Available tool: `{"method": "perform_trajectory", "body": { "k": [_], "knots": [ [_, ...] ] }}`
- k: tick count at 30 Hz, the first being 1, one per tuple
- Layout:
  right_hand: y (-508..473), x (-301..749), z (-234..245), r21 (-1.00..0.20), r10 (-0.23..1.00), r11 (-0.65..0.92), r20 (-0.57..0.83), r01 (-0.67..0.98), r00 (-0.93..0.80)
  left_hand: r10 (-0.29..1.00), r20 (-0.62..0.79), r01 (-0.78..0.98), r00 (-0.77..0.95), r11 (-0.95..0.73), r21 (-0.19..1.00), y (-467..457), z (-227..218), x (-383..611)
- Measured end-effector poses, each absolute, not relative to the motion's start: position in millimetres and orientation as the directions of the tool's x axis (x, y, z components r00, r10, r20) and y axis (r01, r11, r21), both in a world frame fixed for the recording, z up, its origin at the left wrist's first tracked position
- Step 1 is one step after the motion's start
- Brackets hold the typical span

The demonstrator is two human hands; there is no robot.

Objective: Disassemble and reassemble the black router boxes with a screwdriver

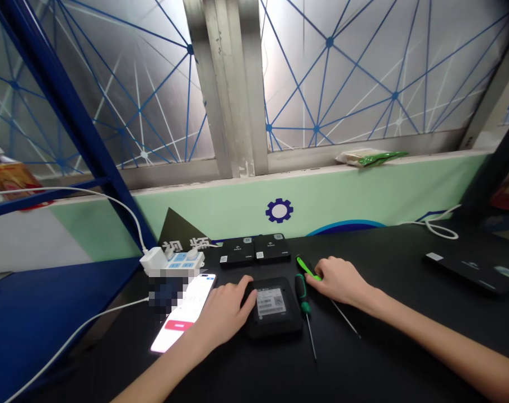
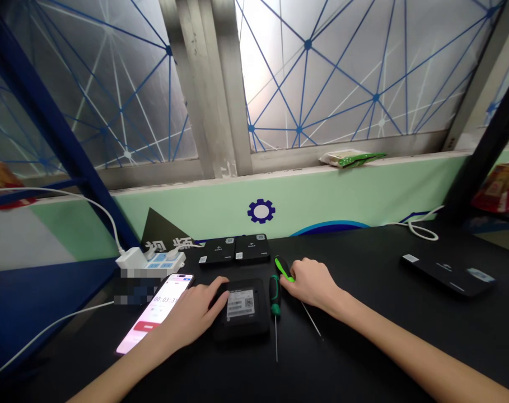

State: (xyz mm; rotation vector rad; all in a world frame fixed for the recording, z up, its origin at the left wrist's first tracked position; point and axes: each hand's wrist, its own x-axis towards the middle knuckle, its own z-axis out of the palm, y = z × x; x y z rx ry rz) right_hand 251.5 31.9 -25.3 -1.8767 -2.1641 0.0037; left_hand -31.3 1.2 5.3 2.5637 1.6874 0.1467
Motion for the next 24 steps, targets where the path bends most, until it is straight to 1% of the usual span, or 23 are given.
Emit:
{"method": "perform_trajectory", "body": {
  "k": [6,10,12,14,16,17,19,24],
  "knots": [
    [26,249,-23,-0.187,0.970,0.165,0.207,0.968,-0.125,0.904,0.038,0.902,0.426,-0.427,0.056,3,4,-32],
    [24,248,-19,-0.229,0.954,0.195,0.270,0.954,-0.130,0.901,0.037,0.901,0.432,-0.433,0.036,3,3,-33],
    [23,248,-17,-0.269,0.921,0.261,0.356,0.927,-0.156,0.899,0.042,0.899,0.437,-0.438,0.027,4,2,-33],
    [20,246,-15,-0.291,0.854,0.394,0.466,0.872,-0.230,0.897,0.046,0.897,0.440,-0.441,0.023,5,0,-33],
    [17,243,-14,-0.278,0.775,0.546,0.526,0.790,-0.350,0.897,0.047,0.897,0.440,-0.441,0.021,6,-2,-34],
    [15,241,-13,-0.267,0.744,0.605,0.525,0.750,-0.413,0.897,0.048,0.898,0.439,-0.440,0.020,7,-2,-34],
    [13,237,-13,-0.243,0.708,0.673,0.483,0.698,-0.515,0.899,0.052,0.900,0.435,-0.436,0.018,8,-4,-34],
    [8,227,-13,-0.176,0.698,0.700,0.371,0.692,-0.612,0.908,0.071,0.910,0.412,-0.415,0.026,8,-6,-33]
  ]
}}
